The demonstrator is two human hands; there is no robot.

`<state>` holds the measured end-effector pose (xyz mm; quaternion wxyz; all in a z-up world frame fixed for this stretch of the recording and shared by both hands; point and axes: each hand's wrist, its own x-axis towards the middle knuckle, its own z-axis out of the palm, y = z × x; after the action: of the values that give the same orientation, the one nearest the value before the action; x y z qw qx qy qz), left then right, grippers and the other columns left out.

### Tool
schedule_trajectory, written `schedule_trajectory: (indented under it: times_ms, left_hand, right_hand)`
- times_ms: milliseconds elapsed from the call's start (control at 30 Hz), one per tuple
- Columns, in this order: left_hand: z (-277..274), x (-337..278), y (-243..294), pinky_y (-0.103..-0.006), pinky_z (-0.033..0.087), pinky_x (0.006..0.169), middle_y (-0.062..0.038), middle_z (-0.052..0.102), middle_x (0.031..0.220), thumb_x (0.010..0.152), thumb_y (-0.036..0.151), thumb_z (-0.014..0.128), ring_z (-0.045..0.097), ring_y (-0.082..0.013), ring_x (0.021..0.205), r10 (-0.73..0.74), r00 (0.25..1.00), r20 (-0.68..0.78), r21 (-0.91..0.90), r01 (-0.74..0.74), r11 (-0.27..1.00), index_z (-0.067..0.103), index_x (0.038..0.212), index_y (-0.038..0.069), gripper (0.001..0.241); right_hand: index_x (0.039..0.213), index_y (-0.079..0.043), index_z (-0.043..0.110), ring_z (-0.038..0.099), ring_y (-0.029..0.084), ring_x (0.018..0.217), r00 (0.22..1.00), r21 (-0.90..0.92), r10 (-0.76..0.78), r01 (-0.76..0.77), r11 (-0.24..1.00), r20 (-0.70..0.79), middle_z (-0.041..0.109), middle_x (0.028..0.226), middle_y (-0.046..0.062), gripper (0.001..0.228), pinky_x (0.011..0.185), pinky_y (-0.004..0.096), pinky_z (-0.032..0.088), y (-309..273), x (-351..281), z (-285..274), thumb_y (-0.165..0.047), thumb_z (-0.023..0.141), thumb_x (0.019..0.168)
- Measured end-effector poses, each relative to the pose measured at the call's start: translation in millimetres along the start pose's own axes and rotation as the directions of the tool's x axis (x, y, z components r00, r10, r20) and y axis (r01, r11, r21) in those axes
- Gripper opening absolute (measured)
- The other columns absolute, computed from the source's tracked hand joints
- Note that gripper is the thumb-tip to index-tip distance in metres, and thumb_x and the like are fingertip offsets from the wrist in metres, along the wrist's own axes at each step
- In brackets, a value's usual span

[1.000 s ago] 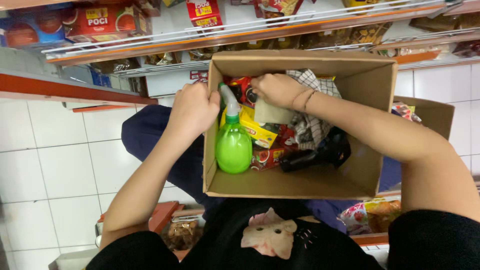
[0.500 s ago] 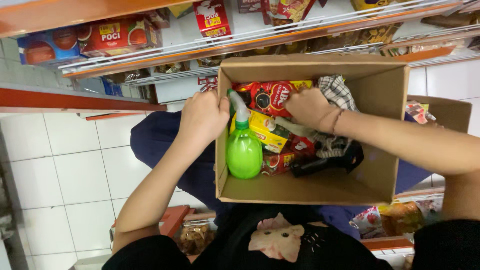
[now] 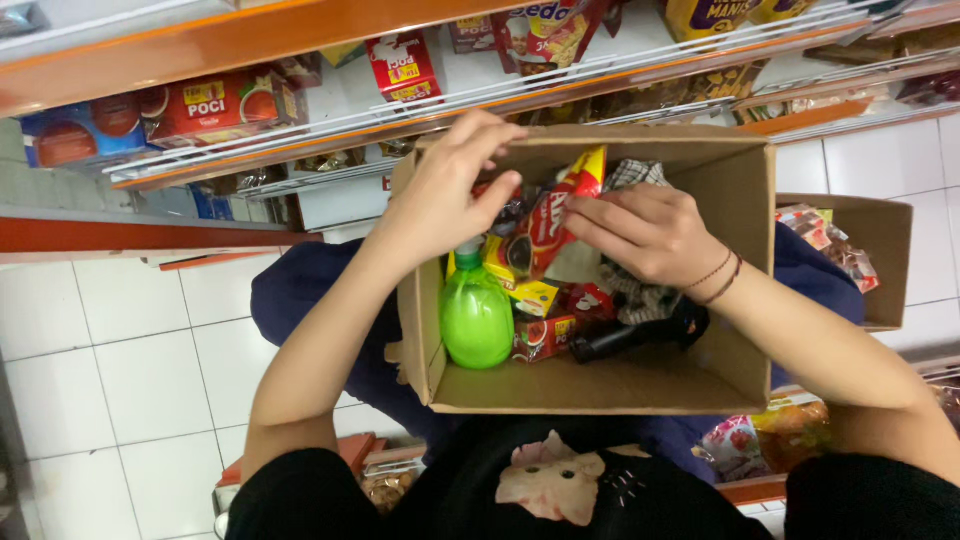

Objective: The person wipes various packaged food items with a cloth, scans them using a handheld barcode scanner, and organizes them within a cardboard box or places them onto store shelves.

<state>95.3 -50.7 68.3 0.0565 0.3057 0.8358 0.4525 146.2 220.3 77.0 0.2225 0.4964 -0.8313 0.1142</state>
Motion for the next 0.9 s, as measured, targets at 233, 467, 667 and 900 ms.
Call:
schedule_trajectory:
  times_ms: [233,467,667,900]
  left_hand:
    - [18.6,27.4,-14.8,-0.0318,0.058,0.096,-0.010,0.054,0.148,0.077,0.005,0.083,0.061,-0.0153,0.123,0.133,0.921,0.365,-0.621,0.135,0.772,0.017,0.162,0.012,0.108]
    - [59.2,25.7,-18.0,-0.0329,0.058,0.102,-0.005,0.075,0.119,0.094,-0.004,0.076,0.071,-0.0138,0.109,-0.037,0.997,0.068,-0.791,0.076,0.607,0.065,0.124,-0.001,0.032]
    - [60.4,9.4,-18.1,-0.0328,0.058,0.103,-0.011,0.074,0.116,0.100,-0.009,0.067,0.070,-0.0156,0.111,-0.166,0.965,-0.202,-0.764,-0.049,0.643,0.068,0.116,-0.004,0.017]
    - [44.8,19.8,-0.1,-0.0351,0.056,0.111,-0.014,0.073,0.123,0.100,-0.014,0.061,0.070,-0.0211,0.120,-0.150,0.916,-0.373,-0.778,-0.221,0.588,0.067,0.119,-0.006,0.021]
  right_hand:
    - [0.104,-0.002,0.074,0.075,0.030,0.099,0.910,0.384,0.273,-0.142,0.912,-0.313,0.072,0.114,0.013,0.029,0.089,0.041,0.063,-1.9,-11.4,5.2,0.009,0.075,0.077]
    - [0.130,-0.006,0.057,0.070,0.029,0.111,0.653,0.791,0.727,-0.322,0.520,-0.212,0.061,0.134,0.019,0.040,0.094,0.034,0.060,-1.4,-8.2,-1.5,-0.011,0.076,0.095]
    - [0.140,-0.010,0.058,0.068,0.027,0.121,0.717,0.907,0.694,-0.328,0.263,0.059,0.067,0.130,0.016,0.062,0.103,0.034,0.057,-0.4,16.7,-4.3,-0.040,0.080,0.091]
    - [0.127,0.001,0.069,0.073,0.031,0.106,0.749,0.393,0.662,-0.617,0.682,0.027,0.072,0.118,0.017,0.049,0.092,0.037,0.059,10.7,13.8,2.9,-0.015,0.087,0.084]
